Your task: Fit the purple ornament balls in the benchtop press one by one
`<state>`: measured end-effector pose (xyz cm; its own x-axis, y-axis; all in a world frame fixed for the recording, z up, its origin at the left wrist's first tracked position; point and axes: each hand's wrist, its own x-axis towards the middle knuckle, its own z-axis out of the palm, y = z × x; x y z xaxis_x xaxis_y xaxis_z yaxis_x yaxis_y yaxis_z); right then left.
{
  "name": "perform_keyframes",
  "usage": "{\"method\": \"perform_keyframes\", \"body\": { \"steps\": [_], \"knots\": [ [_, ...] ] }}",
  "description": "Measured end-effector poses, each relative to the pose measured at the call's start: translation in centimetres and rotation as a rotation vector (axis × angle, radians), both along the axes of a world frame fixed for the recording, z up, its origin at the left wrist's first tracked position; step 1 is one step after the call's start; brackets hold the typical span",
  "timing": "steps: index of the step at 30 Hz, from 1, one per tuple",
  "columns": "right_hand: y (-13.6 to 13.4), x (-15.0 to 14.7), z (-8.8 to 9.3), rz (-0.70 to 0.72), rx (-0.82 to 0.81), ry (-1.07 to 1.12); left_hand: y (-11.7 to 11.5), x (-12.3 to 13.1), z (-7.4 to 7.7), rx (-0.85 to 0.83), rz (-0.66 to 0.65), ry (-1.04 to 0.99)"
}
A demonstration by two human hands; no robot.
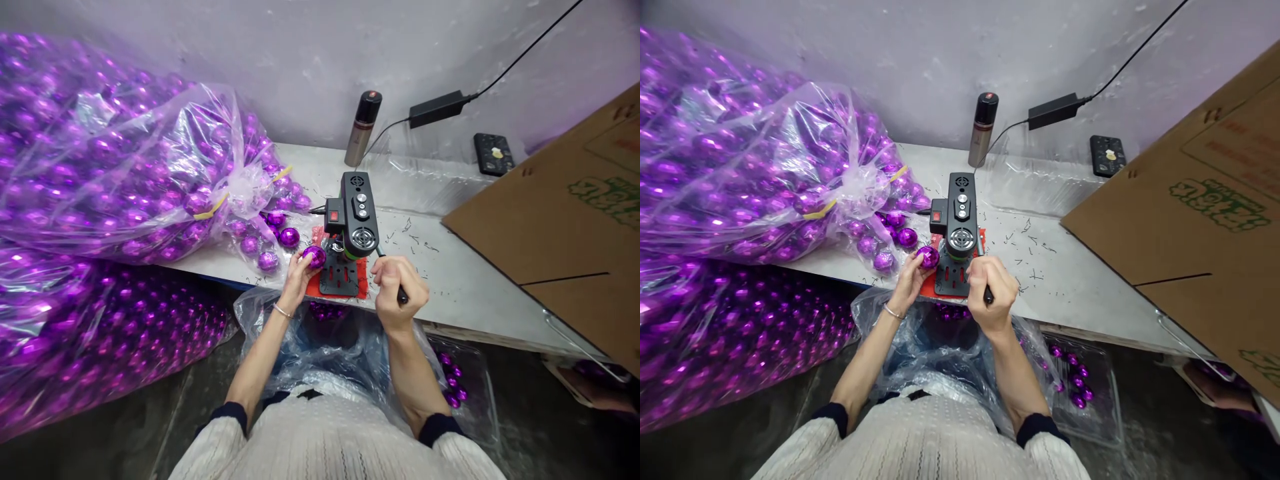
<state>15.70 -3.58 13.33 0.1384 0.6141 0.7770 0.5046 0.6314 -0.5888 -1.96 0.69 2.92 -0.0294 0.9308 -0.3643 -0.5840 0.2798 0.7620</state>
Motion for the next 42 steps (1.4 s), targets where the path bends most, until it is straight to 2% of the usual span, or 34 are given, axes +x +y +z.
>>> {"method": "perform_keyframes", "body": {
  "steps": [3, 6, 15, 19, 26, 32, 35, 42],
  "knots": [
    [0.0, 0.0, 0.4, 0.012, -0.006, 0.004, -0.4, 1.4, -0.6, 0.065, 0.050, 0.075],
    [0.0, 0.0, 0.5, 0.018, -0.003, -0.012, -0.7, 2.2, -1.1, 0.153, 0.034, 0.163],
    [-0.1, 0.1, 0.0, 0.002, 0.025, -0.043, -0.7, 1.6, -2.7, 0.304, -0.021, 0.315],
    [-0.1, 0.1, 0.1, -0.002, 0.033, -0.055, -0.7, 1.5, -2.8, 0.301, -0.026, 0.323],
    [-0.1, 0.1, 0.1, -0.011, 0.043, -0.073, -1.3, 1.4, -1.9, 0.217, -0.031, 0.237],
    [-0.1, 0.2, -0.1, -0.008, 0.057, -0.092, -1.8, 1.2, -2.2, 0.158, -0.066, 0.137],
    [0.0, 0.2, -0.1, -0.009, 0.066, -0.104, -1.7, 1.4, -2.1, 0.179, -0.044, 0.215],
    [-0.1, 0.3, 0.0, -0.001, 0.074, -0.132, -1.3, 2.7, -2.2, 0.329, 0.035, 0.567]
  ]
}}
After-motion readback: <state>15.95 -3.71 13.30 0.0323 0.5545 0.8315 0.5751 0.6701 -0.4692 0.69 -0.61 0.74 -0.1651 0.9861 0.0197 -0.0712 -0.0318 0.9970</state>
